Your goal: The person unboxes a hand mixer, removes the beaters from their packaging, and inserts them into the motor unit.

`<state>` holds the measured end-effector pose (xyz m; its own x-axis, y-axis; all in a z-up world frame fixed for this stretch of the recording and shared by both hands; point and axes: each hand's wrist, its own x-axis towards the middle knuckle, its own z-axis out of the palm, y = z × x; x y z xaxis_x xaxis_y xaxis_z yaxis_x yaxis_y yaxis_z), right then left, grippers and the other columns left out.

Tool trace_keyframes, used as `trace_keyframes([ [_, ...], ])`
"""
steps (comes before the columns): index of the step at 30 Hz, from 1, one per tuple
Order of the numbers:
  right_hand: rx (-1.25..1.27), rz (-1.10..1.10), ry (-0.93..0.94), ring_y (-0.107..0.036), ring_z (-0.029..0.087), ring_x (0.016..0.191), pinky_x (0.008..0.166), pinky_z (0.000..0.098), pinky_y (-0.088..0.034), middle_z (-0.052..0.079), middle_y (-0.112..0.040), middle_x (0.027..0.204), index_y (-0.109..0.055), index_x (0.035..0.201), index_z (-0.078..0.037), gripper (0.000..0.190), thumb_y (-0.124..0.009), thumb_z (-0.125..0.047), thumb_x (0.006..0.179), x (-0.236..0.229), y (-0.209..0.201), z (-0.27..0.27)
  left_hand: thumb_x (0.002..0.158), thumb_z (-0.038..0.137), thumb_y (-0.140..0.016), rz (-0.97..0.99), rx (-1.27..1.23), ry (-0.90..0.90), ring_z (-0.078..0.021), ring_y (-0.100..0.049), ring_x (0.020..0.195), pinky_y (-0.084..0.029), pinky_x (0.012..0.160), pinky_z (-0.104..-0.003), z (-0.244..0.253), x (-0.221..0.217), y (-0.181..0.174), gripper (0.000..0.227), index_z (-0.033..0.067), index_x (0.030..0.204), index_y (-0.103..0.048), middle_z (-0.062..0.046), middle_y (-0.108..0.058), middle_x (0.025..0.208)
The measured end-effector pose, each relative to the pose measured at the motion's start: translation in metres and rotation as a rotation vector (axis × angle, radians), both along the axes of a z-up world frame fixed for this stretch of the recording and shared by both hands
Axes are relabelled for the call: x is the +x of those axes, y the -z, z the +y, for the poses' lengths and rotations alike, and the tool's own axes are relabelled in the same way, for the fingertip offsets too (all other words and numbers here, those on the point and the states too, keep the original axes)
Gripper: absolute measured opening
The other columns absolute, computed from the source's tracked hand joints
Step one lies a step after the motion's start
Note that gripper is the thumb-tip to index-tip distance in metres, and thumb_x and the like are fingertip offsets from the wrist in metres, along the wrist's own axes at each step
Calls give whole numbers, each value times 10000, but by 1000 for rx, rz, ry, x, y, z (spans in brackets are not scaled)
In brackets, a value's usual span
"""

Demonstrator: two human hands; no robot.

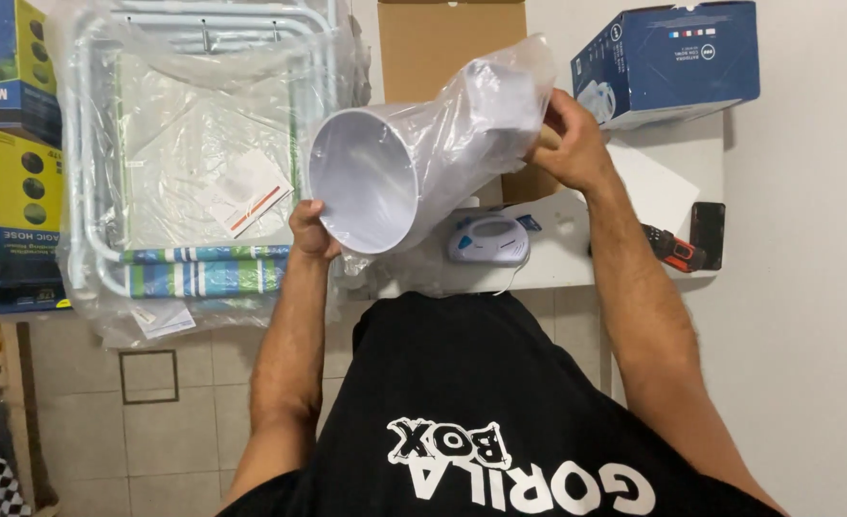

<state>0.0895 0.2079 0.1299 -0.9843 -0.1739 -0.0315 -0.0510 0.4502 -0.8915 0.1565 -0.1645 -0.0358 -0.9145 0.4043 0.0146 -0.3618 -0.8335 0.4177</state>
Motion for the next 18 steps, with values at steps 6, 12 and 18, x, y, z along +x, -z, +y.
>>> trace_keyframes([
  [6,-104,204,-139,-599,359,1249,1078,496,-544,212,-591,1338,-477,1385,47,826,-932,-194,740,-14,2,7,748,335,-798,-44,-46,7,-385,-712,1059,-628,796,-463,-7,-47,22,736,-73,1329,-605,-193,-731,1158],
  [12,-175,231,-190,-572,354,1296,1109,490,-524,195,-582,1361,-461,1406,36,846,-910,-175,721,-6,11,10,828,423,-562,-49,-61,53,-379,-753,1022,-542,1074,-537,-5,-73,48,625,51,1320,-661,-209,-747,1111],
  [18,-164,184,-88,-581,331,1255,1072,468,-534,172,-590,1315,-481,1362,16,807,-908,-163,702,10,31,6,934,420,-558,-3,-338,-75,-321,-712,996,-544,1017,-470,10,-86,61,477,56,1213,-688,-186,-730,1059],
])
